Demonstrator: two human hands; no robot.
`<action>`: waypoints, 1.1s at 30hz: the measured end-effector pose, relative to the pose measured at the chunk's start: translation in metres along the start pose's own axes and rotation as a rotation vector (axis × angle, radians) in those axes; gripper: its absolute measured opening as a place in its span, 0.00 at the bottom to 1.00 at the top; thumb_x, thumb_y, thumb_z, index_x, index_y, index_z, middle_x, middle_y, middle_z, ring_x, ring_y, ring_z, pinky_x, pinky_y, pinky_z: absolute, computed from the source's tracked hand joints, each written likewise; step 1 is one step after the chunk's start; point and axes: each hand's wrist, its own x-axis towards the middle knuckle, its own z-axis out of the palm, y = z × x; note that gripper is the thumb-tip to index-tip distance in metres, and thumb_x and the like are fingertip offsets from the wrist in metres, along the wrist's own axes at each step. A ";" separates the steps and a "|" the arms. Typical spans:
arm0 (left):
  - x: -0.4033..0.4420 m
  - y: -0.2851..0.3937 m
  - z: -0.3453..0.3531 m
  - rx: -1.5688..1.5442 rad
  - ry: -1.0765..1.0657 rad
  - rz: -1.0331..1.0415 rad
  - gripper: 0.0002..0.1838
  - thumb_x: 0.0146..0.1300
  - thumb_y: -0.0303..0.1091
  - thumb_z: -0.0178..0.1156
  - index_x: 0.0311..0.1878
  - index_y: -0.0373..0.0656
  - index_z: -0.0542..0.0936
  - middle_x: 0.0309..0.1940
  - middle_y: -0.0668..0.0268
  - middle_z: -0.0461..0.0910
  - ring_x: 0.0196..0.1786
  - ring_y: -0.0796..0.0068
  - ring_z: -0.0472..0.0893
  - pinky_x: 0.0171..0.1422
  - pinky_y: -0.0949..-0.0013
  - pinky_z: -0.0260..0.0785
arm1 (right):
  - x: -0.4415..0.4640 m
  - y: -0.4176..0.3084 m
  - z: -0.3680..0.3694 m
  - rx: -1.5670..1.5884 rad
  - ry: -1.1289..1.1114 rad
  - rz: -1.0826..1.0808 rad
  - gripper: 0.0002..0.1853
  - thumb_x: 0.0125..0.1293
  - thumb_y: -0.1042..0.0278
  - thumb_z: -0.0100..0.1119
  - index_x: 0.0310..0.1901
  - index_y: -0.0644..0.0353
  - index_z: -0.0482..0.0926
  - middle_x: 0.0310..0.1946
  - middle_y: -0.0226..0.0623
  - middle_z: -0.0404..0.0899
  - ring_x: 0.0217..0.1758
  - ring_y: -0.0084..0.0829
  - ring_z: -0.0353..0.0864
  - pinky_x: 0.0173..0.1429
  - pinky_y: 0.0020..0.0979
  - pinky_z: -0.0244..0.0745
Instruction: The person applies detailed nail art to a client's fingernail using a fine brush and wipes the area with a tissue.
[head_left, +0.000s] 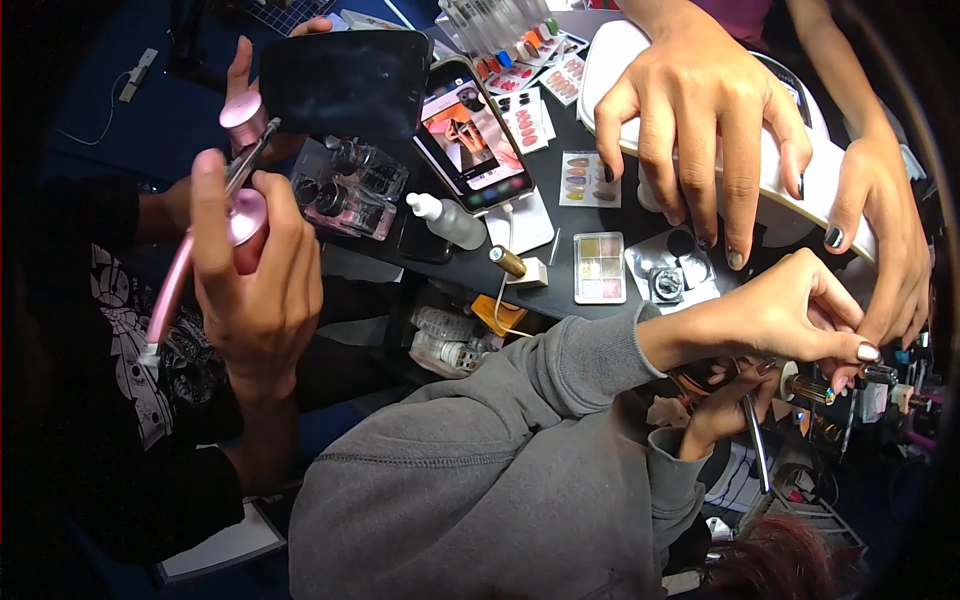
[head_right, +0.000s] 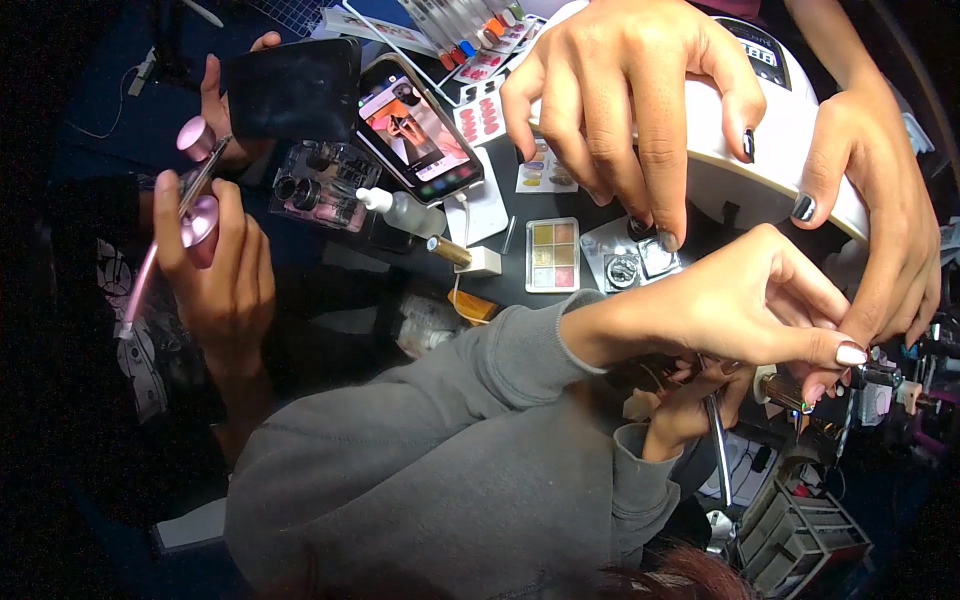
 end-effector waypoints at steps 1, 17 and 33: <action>0.000 0.000 0.000 0.000 0.001 -0.003 0.09 0.50 0.29 0.55 0.28 0.31 0.74 0.18 0.66 0.74 0.22 0.83 0.74 0.27 0.84 0.65 | 0.000 0.000 0.000 -0.017 -0.003 -0.005 0.14 0.62 0.62 0.36 0.26 0.62 0.64 0.15 0.29 0.66 0.13 0.14 0.60 0.17 0.13 0.53; 0.004 -0.027 -0.005 0.042 -0.016 0.028 0.09 0.49 0.30 0.56 0.28 0.31 0.75 0.17 0.66 0.74 0.21 0.84 0.73 0.26 0.85 0.65 | 0.000 0.003 -0.004 0.087 -0.036 0.070 0.15 0.63 0.61 0.34 0.24 0.62 0.62 0.13 0.31 0.64 0.14 0.16 0.61 0.18 0.14 0.55; 0.001 -0.022 -0.004 0.041 -0.008 -0.001 0.09 0.50 0.30 0.56 0.27 0.31 0.75 0.17 0.66 0.74 0.20 0.85 0.73 0.25 0.85 0.64 | 0.001 0.002 -0.004 0.005 -0.054 0.030 0.15 0.63 0.61 0.33 0.28 0.64 0.64 0.14 0.30 0.67 0.14 0.15 0.61 0.18 0.14 0.55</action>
